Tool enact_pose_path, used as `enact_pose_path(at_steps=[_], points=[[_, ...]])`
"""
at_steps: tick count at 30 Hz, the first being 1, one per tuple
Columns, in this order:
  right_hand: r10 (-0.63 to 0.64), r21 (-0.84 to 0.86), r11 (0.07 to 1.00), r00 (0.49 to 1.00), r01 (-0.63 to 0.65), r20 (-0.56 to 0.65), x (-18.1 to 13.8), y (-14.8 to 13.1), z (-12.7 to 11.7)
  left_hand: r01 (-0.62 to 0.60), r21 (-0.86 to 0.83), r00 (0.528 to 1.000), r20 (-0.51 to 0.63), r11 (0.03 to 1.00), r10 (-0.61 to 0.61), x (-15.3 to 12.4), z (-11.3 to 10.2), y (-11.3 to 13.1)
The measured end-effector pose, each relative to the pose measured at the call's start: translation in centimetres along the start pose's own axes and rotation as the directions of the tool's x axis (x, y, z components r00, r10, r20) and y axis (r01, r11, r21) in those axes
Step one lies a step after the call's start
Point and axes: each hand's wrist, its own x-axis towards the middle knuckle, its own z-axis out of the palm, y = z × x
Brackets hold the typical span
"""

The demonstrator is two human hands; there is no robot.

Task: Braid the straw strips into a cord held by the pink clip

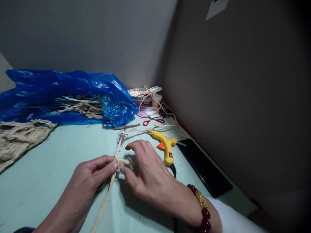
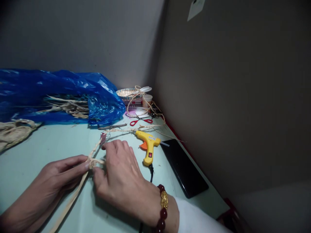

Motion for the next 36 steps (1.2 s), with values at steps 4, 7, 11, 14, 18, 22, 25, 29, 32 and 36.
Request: enact_pose_path(at_steps=[4,7,11,14,18,22,25,29,32,36], points=[[-0.016,0.115,0.993,0.987,-0.002,0.161,-0.1,-0.1,0.1,-0.019,0.017,1.000,0.010,1.000,0.018,0.1,0.1,0.1],[-0.003,0.093,0.996,0.990,-0.010,0.140,-0.1,0.0,0.4,-0.061,0.108,0.998,0.010,0.992,0.060,0.3,0.1,0.1],[0.006,0.090,0.996,0.990,-0.019,0.140,0.1,0.2,0.8,-0.098,0.223,0.994,0.059,0.970,0.087,0.4,0.2,0.4],[-0.014,0.094,0.996,0.991,0.002,0.134,0.3,0.3,0.8,-0.081,0.196,0.994,0.084,0.977,0.066,0.3,0.3,0.6],[-0.021,0.088,0.996,0.991,0.010,0.129,0.4,0.4,0.7,-0.081,0.140,0.992,0.109,0.987,0.066,0.4,0.2,0.4],[-0.034,0.097,0.995,0.993,0.023,0.113,0.5,0.8,0.6,-0.055,0.064,0.992,0.113,0.996,0.048,0.4,0.2,0.0],[-0.046,0.096,0.995,0.992,0.035,0.113,0.7,1.1,0.6,-0.002,0.021,0.996,0.090,1.000,0.000,0.3,0.4,0.1],[-0.068,0.052,0.997,0.990,0.062,0.120,0.8,1.3,0.5,-0.008,0.055,0.997,0.071,0.998,0.004,0.2,0.5,0.4],[-0.104,-0.046,0.993,0.988,0.110,0.115,0.6,1.4,0.6,-0.075,0.112,0.994,0.089,0.991,0.065,0.3,0.3,0.4],[-0.179,-0.262,0.945,0.980,0.196,0.087,0.2,1.3,0.9,-0.144,0.215,0.988,0.092,0.966,0.127,0.4,0.2,0.4]])
